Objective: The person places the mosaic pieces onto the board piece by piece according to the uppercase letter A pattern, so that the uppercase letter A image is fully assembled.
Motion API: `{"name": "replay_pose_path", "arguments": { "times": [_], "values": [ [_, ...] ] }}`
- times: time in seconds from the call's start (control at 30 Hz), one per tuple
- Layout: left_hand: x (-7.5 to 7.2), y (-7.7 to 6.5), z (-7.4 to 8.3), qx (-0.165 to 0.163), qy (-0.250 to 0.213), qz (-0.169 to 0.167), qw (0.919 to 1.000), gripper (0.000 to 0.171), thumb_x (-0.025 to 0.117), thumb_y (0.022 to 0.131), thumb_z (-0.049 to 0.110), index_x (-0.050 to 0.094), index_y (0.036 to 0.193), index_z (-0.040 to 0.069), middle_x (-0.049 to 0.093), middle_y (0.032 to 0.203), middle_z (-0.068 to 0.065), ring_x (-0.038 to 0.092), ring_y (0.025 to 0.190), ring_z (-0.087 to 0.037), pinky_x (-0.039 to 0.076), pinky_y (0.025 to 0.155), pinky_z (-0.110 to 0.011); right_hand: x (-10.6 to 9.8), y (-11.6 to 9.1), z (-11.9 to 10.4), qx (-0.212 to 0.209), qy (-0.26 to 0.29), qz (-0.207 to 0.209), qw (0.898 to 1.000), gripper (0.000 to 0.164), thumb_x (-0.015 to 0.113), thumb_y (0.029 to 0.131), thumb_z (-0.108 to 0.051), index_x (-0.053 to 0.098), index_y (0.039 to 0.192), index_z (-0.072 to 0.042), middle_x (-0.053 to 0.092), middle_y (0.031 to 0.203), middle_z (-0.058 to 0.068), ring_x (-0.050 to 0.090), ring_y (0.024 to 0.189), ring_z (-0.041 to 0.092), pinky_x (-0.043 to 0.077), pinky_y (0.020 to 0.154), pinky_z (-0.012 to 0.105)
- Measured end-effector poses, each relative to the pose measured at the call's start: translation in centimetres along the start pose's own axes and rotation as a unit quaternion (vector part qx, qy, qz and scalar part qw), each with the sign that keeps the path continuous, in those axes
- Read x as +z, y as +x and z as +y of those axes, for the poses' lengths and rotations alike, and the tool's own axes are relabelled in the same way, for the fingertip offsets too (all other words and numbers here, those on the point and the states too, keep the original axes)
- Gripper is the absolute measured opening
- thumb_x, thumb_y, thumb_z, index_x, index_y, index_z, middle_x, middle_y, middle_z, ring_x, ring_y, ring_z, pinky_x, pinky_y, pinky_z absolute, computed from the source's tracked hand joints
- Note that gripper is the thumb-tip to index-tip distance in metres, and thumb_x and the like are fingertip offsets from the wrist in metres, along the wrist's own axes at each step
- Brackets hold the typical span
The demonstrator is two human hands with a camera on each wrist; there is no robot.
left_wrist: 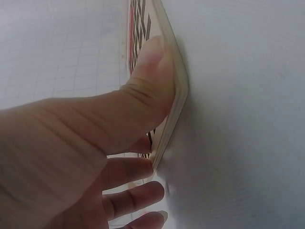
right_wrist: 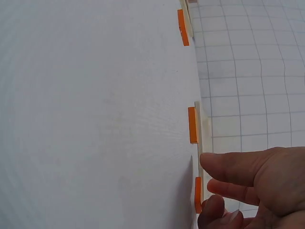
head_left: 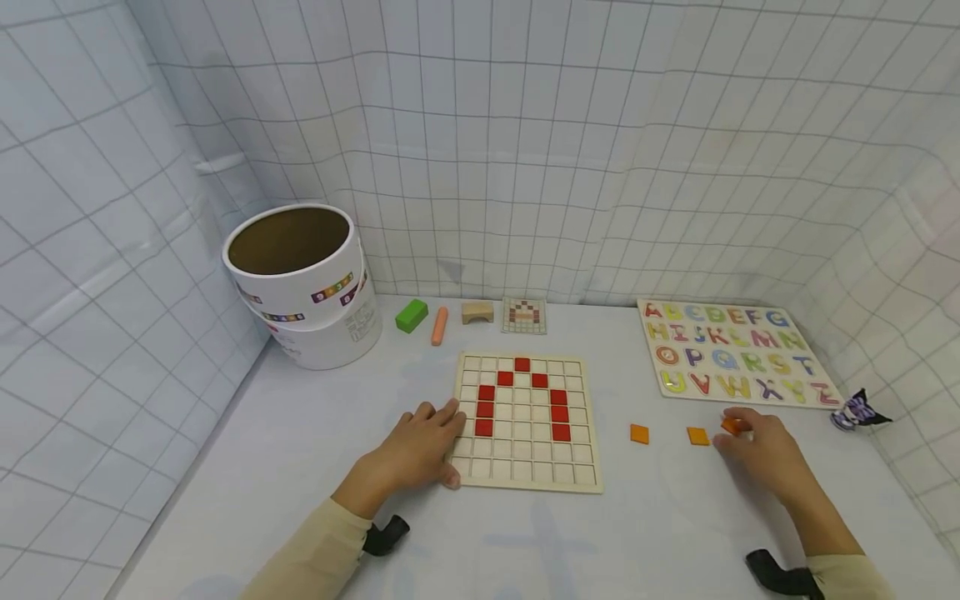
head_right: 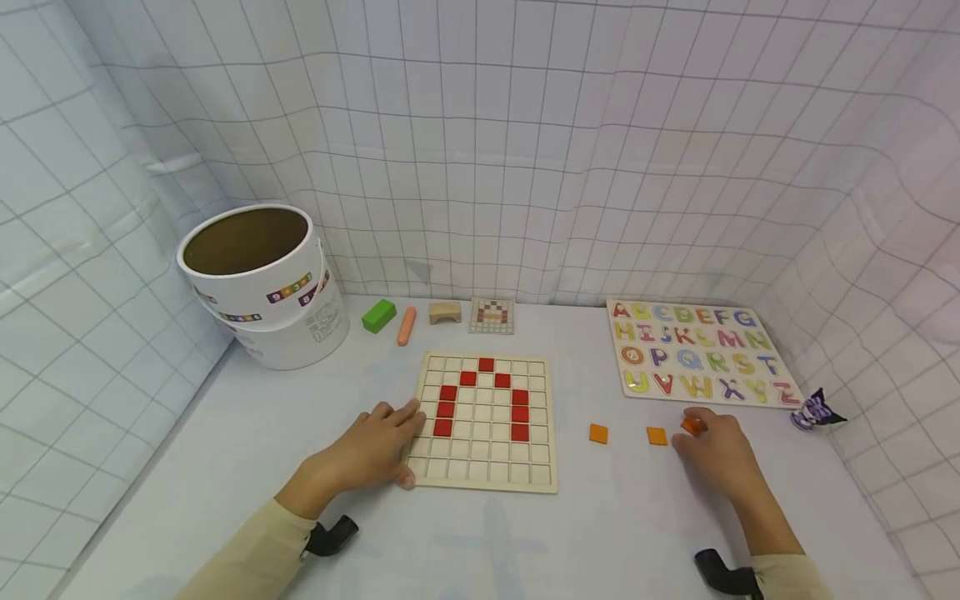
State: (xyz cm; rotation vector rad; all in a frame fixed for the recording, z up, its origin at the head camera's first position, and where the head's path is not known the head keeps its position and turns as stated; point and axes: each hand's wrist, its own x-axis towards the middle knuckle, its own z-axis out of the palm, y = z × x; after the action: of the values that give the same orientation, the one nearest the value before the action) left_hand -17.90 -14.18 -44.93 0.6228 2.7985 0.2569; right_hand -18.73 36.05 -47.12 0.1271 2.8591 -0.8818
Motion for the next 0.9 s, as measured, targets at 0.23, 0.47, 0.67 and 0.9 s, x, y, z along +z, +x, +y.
{"name": "replay_pose_path", "arguments": {
  "times": [0.23,0.47,0.67,0.9],
  "values": [
    [-0.1,0.2,0.0,-0.001,-0.008,-0.007,0.9999,0.092,0.085,0.076,0.042,0.047,0.152,0.005,0.036,0.163,-0.016,0.042,0.135,-0.037,0.035,0.109,-0.061,-0.4,0.5,0.6,0.002,-0.037,0.031,0.999,0.048,0.063,0.098,-0.019,0.053,0.131,0.013,0.057,0.121,0.042,0.058,0.103,0.05,0.051,0.082,0.059],
    [-0.1,0.1,0.0,-0.001,-0.008,-0.005,1.0,0.092,0.085,0.076,0.043,0.047,0.152,0.006,0.036,0.163,-0.015,0.042,0.134,-0.036,0.036,0.109,-0.059,-0.9,0.8,1.0,0.001,-0.009,0.009,1.0,0.032,0.067,0.097,-0.018,0.056,0.114,0.007,0.061,0.103,0.024,0.057,0.089,0.032,0.048,0.071,0.04],
    [-0.1,0.2,0.1,0.005,-0.003,-0.005,1.0,0.092,0.085,0.076,0.043,0.048,0.151,0.006,0.037,0.162,-0.015,0.042,0.134,-0.036,0.037,0.108,-0.059,-0.8,0.5,1.2,-0.02,0.154,-0.014,0.988,0.044,0.055,0.106,-0.022,0.045,0.139,0.005,0.059,0.092,0.01,0.055,0.07,0.018,0.048,0.059,0.03],
    [-0.1,0.3,0.0,0.002,0.004,-0.007,1.0,0.093,0.085,0.076,0.044,0.047,0.151,0.005,0.037,0.162,-0.016,0.043,0.134,-0.036,0.037,0.108,-0.058,-0.6,1.6,-1.4,-0.067,0.363,-0.058,0.927,0.031,0.058,0.105,-0.026,0.054,0.13,-0.009,0.058,0.093,0.001,0.05,0.066,0.011,0.045,0.056,0.027]
  ]
}}
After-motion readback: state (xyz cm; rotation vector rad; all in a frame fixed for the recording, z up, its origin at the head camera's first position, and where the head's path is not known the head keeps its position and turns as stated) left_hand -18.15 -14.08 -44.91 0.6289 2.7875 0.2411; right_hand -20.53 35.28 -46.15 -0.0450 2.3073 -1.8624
